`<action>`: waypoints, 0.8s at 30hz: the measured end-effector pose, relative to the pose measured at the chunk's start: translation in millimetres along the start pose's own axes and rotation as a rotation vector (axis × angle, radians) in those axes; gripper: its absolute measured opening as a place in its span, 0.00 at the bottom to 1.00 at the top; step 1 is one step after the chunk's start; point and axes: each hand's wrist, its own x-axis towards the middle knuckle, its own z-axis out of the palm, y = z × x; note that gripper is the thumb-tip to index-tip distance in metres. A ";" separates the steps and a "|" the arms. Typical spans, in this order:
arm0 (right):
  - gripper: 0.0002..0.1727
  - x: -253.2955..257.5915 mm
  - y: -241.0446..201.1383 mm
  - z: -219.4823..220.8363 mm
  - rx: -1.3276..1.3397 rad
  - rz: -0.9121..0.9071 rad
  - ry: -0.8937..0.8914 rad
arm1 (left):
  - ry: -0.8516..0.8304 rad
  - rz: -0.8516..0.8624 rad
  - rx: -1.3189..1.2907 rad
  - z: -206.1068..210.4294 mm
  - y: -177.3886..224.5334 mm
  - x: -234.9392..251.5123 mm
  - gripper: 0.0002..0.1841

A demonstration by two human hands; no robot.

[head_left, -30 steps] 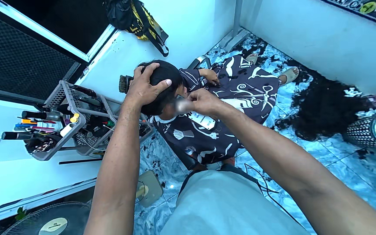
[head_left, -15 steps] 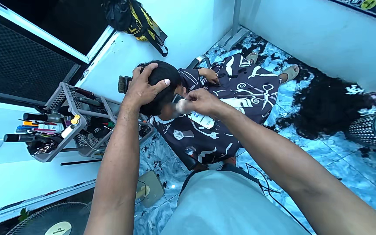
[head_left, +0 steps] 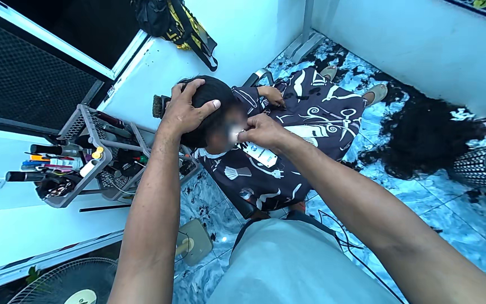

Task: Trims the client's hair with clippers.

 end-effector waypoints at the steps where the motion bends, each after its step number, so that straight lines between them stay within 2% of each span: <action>1: 0.16 -0.1 -0.1 -0.5 0.009 0.006 0.001 | -0.002 -0.001 0.006 -0.3 0.2 0.3 0.45; 4: 0.16 -1.0 -1.3 -2.1 0.097 -0.030 -0.016 | -0.008 0.003 0.015 -0.2 0.4 1.4 0.46; 7: 0.17 1.1 -1.4 -0.3 -0.047 0.005 0.018 | -0.006 0.000 0.008 -0.9 0.3 0.8 0.46; 10: 0.16 0.3 -2.1 -1.9 0.080 -0.018 -0.006 | 0.002 0.000 -0.003 -0.6 0.3 1.6 0.45; 14: 0.16 3.2 -1.0 -0.6 -0.063 -0.008 0.022 | -0.001 -0.006 0.009 -0.9 -0.1 2.1 0.45; 17: 0.17 0.8 -2.5 -1.5 0.040 -0.070 0.001 | -0.005 -0.006 0.007 -0.6 0.1 3.2 0.45; 21: 0.17 4.4 -0.6 1.0 -0.171 -0.042 0.070 | -0.009 -0.001 0.002 -1.2 -1.0 4.4 0.45; 24: 0.18 1.9 -0.8 1.2 0.002 -0.063 0.047 | -0.008 0.000 0.011 -0.6 -2.4 6.6 0.46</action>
